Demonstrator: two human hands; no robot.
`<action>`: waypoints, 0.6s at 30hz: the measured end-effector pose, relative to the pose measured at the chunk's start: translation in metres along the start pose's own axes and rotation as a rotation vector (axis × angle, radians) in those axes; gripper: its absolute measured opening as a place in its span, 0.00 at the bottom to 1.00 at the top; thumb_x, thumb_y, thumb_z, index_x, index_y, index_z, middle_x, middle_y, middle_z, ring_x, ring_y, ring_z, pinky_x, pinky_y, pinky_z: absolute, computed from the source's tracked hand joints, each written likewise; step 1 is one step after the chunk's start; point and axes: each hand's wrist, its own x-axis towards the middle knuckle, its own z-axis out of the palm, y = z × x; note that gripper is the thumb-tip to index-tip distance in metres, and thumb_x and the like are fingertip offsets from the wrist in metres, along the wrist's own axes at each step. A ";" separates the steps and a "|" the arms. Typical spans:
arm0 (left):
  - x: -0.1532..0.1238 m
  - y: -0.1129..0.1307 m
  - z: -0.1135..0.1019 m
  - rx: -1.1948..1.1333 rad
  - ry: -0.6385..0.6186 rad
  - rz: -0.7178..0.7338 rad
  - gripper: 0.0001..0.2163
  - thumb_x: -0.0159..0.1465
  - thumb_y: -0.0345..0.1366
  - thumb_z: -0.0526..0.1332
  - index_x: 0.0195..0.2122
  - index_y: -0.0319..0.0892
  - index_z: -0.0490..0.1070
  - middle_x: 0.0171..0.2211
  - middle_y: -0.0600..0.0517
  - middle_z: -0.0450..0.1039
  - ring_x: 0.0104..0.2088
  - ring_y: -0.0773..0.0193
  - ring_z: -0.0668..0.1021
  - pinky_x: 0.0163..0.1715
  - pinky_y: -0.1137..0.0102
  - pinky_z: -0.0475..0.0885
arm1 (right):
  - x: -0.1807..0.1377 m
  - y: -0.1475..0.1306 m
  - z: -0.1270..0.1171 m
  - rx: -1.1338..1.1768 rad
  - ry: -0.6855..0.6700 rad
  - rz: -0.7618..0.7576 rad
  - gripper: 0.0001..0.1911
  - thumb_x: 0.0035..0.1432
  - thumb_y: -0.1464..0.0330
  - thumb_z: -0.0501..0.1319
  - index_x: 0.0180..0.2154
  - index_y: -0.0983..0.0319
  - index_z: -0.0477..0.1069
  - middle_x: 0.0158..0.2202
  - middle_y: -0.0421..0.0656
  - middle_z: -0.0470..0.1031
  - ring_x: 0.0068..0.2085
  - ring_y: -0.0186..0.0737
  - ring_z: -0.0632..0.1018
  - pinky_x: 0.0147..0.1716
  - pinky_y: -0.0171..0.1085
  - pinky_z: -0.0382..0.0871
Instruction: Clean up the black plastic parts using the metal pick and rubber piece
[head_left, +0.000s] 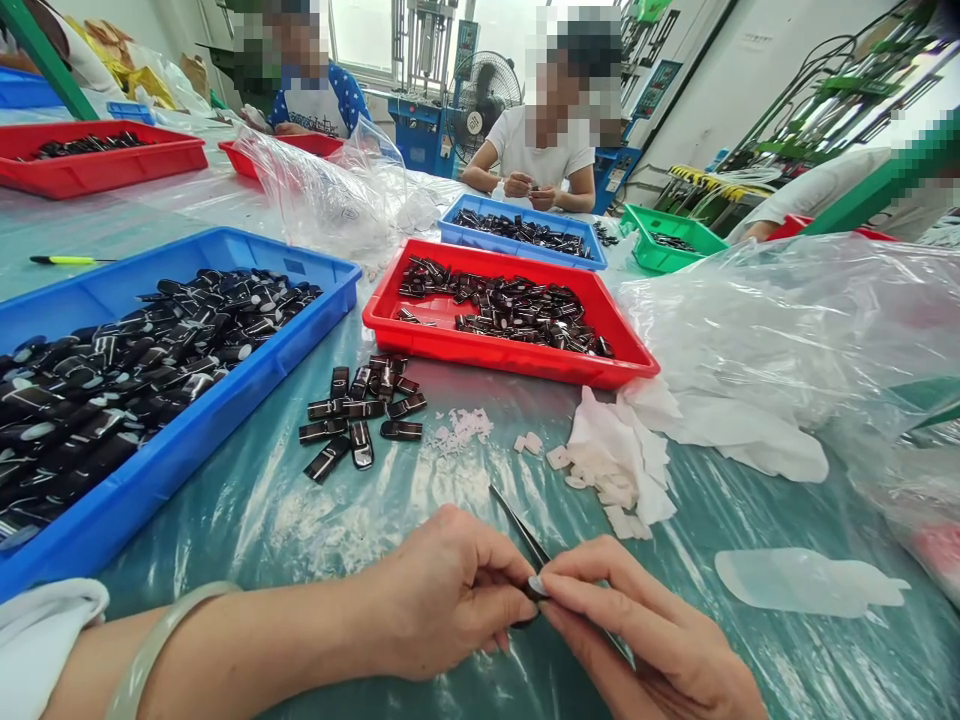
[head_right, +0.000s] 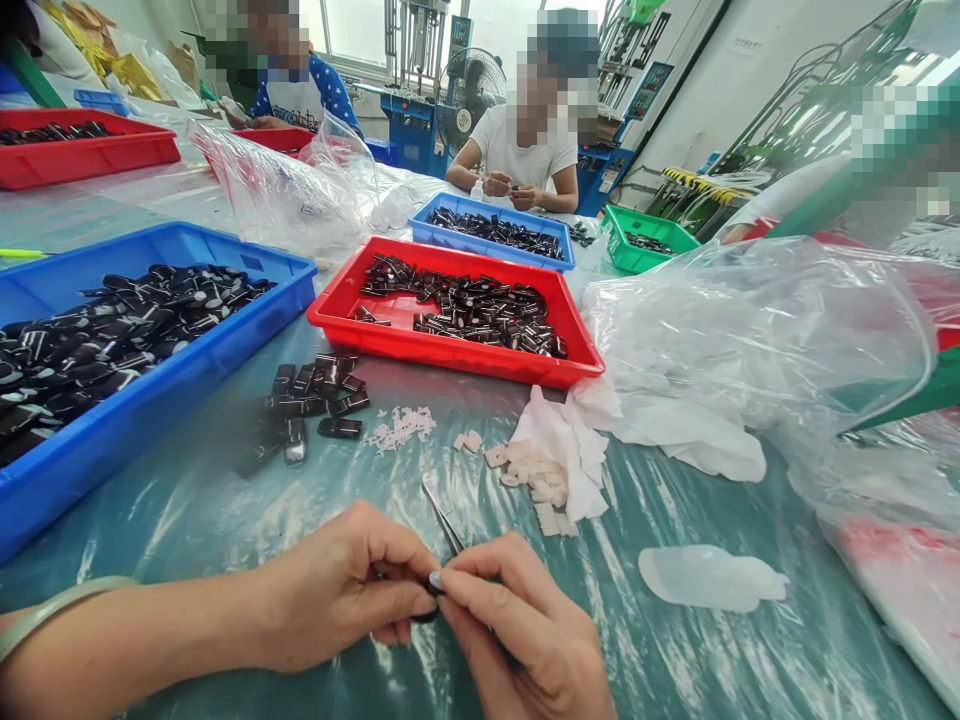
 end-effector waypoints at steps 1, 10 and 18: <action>0.000 -0.001 0.000 0.010 0.000 0.011 0.09 0.56 0.32 0.56 0.31 0.37 0.75 0.18 0.55 0.66 0.23 0.67 0.74 0.26 0.75 0.69 | 0.000 0.000 0.000 -0.005 -0.006 -0.010 0.20 0.52 0.81 0.59 0.44 0.57 0.71 0.35 0.44 0.72 0.34 0.35 0.76 0.31 0.32 0.74; -0.002 -0.001 0.000 0.082 0.006 0.071 0.09 0.57 0.32 0.55 0.29 0.37 0.75 0.17 0.55 0.65 0.23 0.67 0.74 0.25 0.77 0.68 | -0.001 0.001 0.000 -0.011 -0.027 -0.028 0.20 0.52 0.82 0.59 0.44 0.58 0.70 0.35 0.44 0.71 0.34 0.36 0.75 0.31 0.32 0.74; -0.002 0.001 0.000 0.102 0.000 0.065 0.09 0.57 0.32 0.55 0.28 0.37 0.74 0.17 0.55 0.65 0.23 0.67 0.74 0.24 0.77 0.67 | -0.005 -0.001 0.001 -0.055 -0.030 -0.039 0.21 0.53 0.81 0.58 0.46 0.57 0.69 0.35 0.45 0.72 0.34 0.36 0.75 0.31 0.34 0.73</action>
